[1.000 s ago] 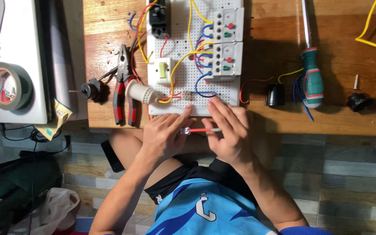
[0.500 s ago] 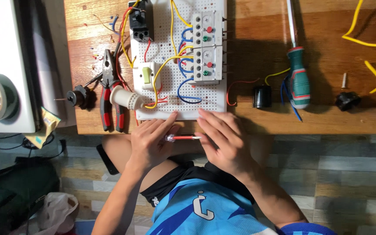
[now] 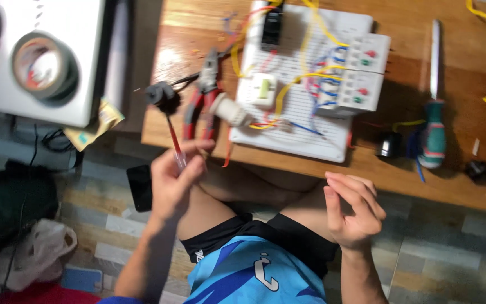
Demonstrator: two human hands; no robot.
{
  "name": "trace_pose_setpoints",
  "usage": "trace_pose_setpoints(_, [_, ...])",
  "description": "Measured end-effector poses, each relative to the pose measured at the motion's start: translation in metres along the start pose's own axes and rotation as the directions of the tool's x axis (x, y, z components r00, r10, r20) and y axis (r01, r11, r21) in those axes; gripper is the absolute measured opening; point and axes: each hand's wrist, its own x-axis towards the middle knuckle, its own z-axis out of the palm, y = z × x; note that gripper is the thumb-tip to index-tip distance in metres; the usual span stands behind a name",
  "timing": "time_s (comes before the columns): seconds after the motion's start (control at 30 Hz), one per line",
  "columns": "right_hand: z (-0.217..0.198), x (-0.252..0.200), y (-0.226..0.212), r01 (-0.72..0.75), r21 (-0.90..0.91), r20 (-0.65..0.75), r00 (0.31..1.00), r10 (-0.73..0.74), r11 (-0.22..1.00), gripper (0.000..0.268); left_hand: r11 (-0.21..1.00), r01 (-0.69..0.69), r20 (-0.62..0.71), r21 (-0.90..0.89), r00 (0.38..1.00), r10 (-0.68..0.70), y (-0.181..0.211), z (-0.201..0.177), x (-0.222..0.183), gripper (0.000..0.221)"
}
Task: Connecting electrical wires to components on a testing board using pliers and a screwdriver.
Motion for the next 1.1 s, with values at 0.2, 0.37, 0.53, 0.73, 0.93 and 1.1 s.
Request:
trace_pose_setpoints(0.2, [0.02,-0.003,-0.045,-0.184,-0.043,0.199,0.962,0.189,0.982,0.015,0.976,-0.076,0.043,0.204,0.997,0.069,0.032,-0.039,0.046,0.016])
trace_pose_setpoints(0.37, [0.023,-0.023,-0.045,-0.206,-0.076,0.278,0.935,0.219,0.976,0.018,0.934,-0.132,0.087,0.333,0.99,0.109,0.05,-0.039,0.071,0.018])
trace_pose_setpoints(0.53, [0.019,-0.026,-0.048,-0.239,-0.073,0.233,0.94,0.249,0.968,0.018,0.956,-0.196,0.217,0.22,0.965,0.148,0.061,-0.025,0.048,0.038])
trace_pose_setpoints(0.73, [0.017,-0.011,-0.039,-0.185,-0.074,0.193,0.961,0.197,0.98,0.019,0.959,-0.177,0.34,0.222,0.936,0.094,0.073,-0.001,0.018,0.048])
trace_pose_setpoints(0.93, [0.029,0.031,-0.035,-0.037,-0.167,0.217,0.973,0.073,0.985,0.021,0.738,-0.473,0.427,0.482,0.862,0.274,0.101,0.026,0.032,0.014])
trace_pose_setpoints(1.1, [0.054,0.034,-0.006,-0.047,-0.125,0.233,0.97,0.075,0.991,0.03,0.366,-0.727,0.678,0.581,0.681,0.278,0.109,0.05,0.066,0.012])
